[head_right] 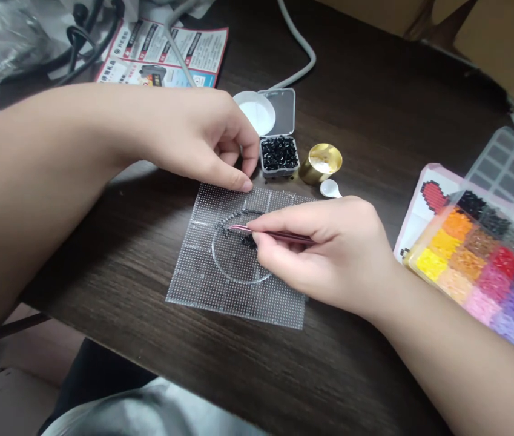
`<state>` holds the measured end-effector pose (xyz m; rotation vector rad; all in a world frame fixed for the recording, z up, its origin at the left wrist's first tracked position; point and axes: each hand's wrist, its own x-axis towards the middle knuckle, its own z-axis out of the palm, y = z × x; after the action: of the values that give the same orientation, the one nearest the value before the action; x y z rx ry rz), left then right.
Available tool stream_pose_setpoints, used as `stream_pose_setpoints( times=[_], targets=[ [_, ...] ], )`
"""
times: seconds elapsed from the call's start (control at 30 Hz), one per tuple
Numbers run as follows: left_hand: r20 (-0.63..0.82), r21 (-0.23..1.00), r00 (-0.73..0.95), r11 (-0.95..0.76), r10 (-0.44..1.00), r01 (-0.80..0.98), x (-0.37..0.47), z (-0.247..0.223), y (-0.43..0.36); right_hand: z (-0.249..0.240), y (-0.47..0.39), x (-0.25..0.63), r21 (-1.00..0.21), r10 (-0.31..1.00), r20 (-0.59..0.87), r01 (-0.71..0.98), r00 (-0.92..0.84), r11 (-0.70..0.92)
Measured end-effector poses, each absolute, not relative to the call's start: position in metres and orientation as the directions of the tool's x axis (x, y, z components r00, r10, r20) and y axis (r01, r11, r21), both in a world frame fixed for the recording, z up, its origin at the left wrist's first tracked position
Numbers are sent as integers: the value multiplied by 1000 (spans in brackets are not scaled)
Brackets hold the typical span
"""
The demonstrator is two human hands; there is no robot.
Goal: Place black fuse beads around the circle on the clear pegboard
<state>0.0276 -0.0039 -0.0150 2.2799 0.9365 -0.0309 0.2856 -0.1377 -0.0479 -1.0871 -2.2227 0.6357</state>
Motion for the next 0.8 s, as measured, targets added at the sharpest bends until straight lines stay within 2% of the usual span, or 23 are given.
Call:
stream_pose_setpoints(
  times=[0.23,0.37,0.5,0.8],
  targets=[
    [-270,567,739,-518,617,640,29,-14,-4,-46,-137,283,-666,808,271,504,-524,550],
    [-281,562,731,-511,622,651,30,-13,-6,-49,-139,282,-703,837,328,479,-438,526],
    [-280,570,734,-508,618,645,30,-12,-6,-50,-141,279,-701,806,293,458,-514,546],
    [-235,562,760,-553,606,615,25,-17,-3,-44,-125,297,-694,782,317,431,-536,577]
  ],
)
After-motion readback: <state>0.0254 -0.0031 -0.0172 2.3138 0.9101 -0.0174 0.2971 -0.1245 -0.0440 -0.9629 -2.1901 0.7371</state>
